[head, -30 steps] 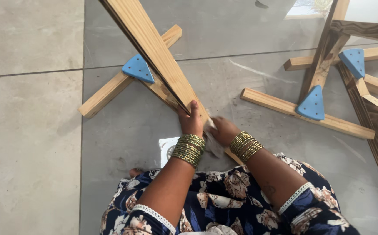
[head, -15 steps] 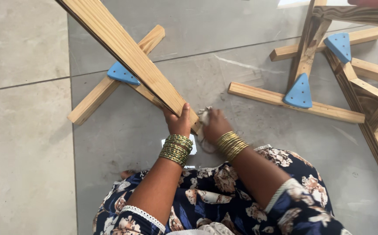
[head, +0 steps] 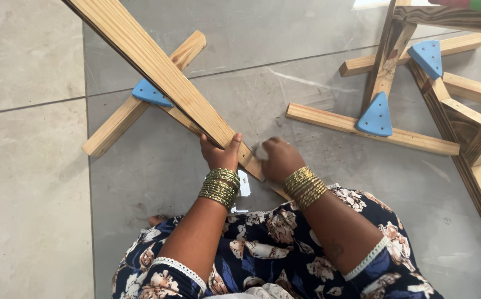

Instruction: The person sits on the floor and wipes wooden furniture components, including legs and frame pieces, with a cloth. They hold each piece steady with one hand while wiping its surfaces, working through the parts laid out around them.

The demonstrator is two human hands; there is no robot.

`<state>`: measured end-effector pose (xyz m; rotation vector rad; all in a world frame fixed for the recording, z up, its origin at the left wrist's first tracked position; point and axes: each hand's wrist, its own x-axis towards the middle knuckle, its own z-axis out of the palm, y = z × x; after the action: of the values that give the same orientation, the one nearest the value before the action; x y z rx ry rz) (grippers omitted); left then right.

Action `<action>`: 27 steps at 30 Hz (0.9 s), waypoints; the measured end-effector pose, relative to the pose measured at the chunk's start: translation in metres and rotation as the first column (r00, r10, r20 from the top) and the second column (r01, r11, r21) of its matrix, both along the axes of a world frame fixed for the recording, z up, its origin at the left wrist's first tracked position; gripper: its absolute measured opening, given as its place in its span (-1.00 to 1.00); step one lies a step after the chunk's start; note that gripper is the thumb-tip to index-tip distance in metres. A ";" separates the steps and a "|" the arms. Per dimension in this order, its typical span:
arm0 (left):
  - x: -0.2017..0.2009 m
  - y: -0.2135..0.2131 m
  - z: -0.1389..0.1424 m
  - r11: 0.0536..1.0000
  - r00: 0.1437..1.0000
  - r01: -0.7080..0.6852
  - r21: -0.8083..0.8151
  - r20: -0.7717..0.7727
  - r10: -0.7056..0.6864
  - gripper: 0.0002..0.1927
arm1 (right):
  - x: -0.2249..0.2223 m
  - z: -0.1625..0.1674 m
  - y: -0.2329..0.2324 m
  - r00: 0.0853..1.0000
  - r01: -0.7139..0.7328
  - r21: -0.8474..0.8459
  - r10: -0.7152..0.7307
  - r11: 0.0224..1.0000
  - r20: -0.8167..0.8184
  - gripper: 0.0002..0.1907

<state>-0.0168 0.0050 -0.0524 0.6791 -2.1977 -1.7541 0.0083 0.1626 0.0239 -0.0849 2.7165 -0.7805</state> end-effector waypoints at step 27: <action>-0.035 -0.062 0.004 0.945 0.950 0.312 -0.101 0.011 -0.312 -0.13 | -0.011 -0.064 -0.058 0.968 -0.224 -0.578 0.111 0.785 -0.224 -0.25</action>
<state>-0.0521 -0.0571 -0.0489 0.3143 -2.4820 -1.7620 -0.0027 0.1049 -0.0403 -0.5573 2.4493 -1.6153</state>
